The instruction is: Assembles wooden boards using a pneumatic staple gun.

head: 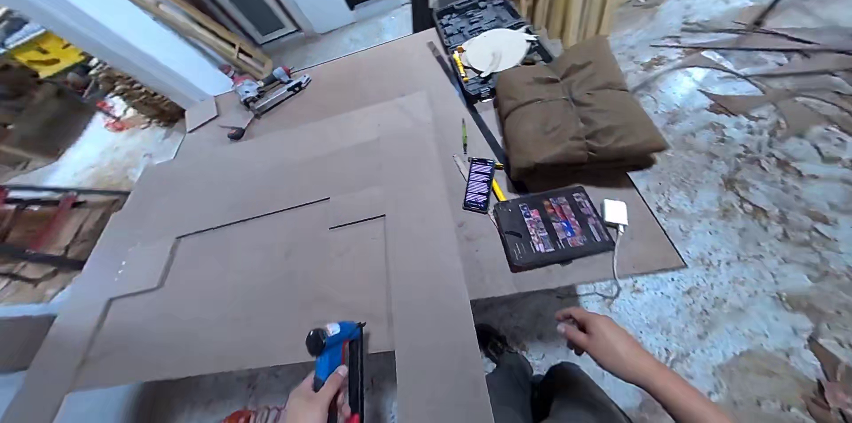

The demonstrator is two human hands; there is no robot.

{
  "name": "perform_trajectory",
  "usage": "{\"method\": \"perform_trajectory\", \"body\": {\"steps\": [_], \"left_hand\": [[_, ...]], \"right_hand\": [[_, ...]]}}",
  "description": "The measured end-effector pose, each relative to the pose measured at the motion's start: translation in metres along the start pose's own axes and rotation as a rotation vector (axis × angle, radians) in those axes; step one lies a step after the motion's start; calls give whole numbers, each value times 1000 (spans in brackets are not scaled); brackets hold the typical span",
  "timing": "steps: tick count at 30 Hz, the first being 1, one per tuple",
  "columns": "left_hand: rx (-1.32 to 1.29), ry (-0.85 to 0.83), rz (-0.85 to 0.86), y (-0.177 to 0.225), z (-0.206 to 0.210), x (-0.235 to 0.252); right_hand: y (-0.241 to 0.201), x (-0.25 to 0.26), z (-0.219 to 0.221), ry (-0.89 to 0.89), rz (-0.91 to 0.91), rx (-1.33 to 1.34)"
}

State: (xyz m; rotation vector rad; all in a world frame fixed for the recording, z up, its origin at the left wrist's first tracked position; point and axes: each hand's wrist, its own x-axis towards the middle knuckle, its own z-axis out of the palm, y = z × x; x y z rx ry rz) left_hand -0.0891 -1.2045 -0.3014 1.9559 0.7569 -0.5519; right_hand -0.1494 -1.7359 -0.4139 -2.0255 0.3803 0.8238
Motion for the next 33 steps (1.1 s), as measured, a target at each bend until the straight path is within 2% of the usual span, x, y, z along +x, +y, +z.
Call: {"method": "perform_trajectory", "body": {"steps": [6, 10, 13, 17, 19, 22, 27, 33], "left_hand": [[49, -60, 15, 86, 48, 89], [97, 11, 54, 134, 83, 127], [124, 119, -25, 165, 102, 146], [32, 211, -65, 182, 117, 177], [36, 247, -79, 189, 119, 193], [59, 287, -121, 197, 121, 212], [84, 278, -158, 197, 125, 226], [105, 254, -187, 200, 126, 221]], "right_hand": [[-75, 82, -132, 141, -179, 58], [-185, 171, -206, 117, -384, -123], [-267, 265, -235, 42, -519, -240], [-339, 409, -235, -111, -404, -284], [-354, 463, -230, -149, -327, -302], [-364, 504, -226, -187, -286, -334], [-357, 510, -217, -203, -248, -250], [-352, 514, -202, -207, -244, -116]]}}
